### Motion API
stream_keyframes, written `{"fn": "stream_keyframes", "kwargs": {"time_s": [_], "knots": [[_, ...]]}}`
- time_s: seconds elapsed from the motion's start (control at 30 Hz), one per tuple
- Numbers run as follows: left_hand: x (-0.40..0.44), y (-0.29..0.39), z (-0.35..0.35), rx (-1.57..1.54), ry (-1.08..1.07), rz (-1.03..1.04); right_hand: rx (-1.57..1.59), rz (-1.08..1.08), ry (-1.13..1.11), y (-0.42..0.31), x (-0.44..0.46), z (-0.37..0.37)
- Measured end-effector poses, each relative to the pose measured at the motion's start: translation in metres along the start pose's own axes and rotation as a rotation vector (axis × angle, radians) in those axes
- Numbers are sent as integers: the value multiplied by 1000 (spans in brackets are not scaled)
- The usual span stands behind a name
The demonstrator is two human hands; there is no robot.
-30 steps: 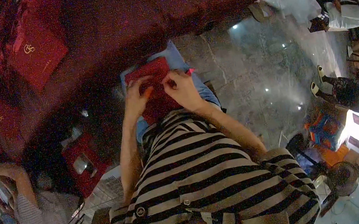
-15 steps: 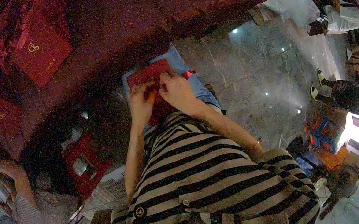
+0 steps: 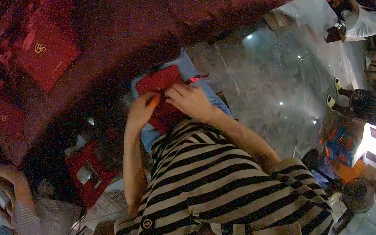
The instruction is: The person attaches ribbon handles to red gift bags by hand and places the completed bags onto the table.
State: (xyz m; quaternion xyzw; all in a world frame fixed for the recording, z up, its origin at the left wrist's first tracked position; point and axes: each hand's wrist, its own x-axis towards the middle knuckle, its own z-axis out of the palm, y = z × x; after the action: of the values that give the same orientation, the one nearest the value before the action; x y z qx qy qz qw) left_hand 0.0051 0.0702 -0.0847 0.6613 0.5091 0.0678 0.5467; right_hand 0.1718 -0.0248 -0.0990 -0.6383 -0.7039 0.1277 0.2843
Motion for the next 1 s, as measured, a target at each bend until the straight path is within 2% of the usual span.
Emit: {"fn": "stream_keyframes", "kwargs": {"time_s": [0.07,0.17,0.27,0.3,0.33,0.37,0.4,0.47,0.5,0.53,0.57,0.6,0.67,0.73,0.77,0.8,0.87,0.9,1.0], "knots": [[6,10,-6,107,-195,121,6,-45,46,3,-2,2],[25,-8,-2,32,-310,156,36,-38,43,10,-6,0],[23,6,2,-91,-304,80,19,-42,-20,14,-9,-5],[19,12,4,-90,-304,78,84,35,-116,12,-8,-10],[13,18,6,-75,-227,58,150,111,-211,10,-6,-15],[10,21,6,-59,-150,38,153,111,-211,12,-6,-18],[11,17,8,-57,-151,38,196,110,-288,15,-6,-23],[16,4,16,-503,-11,-73,237,113,-359,16,4,-43],[17,-4,20,-501,-17,-73,420,315,-606,9,17,-64],[17,-12,22,-508,81,-41,602,515,-853,6,26,-81],[17,-16,22,-514,180,-8,689,468,-917,11,24,-91],[16,-16,22,-513,179,-7,690,468,-915,21,19,-97],[15,-12,24,-342,262,-66,1090,470,-1121,46,2,-107],[19,-15,26,-362,273,-46,1369,281,-1099,67,-17,-120],[22,-17,28,-379,290,-27,1599,369,-1070,74,-28,-126],[25,-19,30,-383,291,-26,1595,370,-1072,73,-33,-129],[31,-23,35,-319,379,46,1949,204,-632,67,-44,-134],[32,-24,35,-319,379,47,1949,204,-631,65,-49,-135],[33,-24,33,-245,389,50,1731,437,15,59,-61,-139]]}}
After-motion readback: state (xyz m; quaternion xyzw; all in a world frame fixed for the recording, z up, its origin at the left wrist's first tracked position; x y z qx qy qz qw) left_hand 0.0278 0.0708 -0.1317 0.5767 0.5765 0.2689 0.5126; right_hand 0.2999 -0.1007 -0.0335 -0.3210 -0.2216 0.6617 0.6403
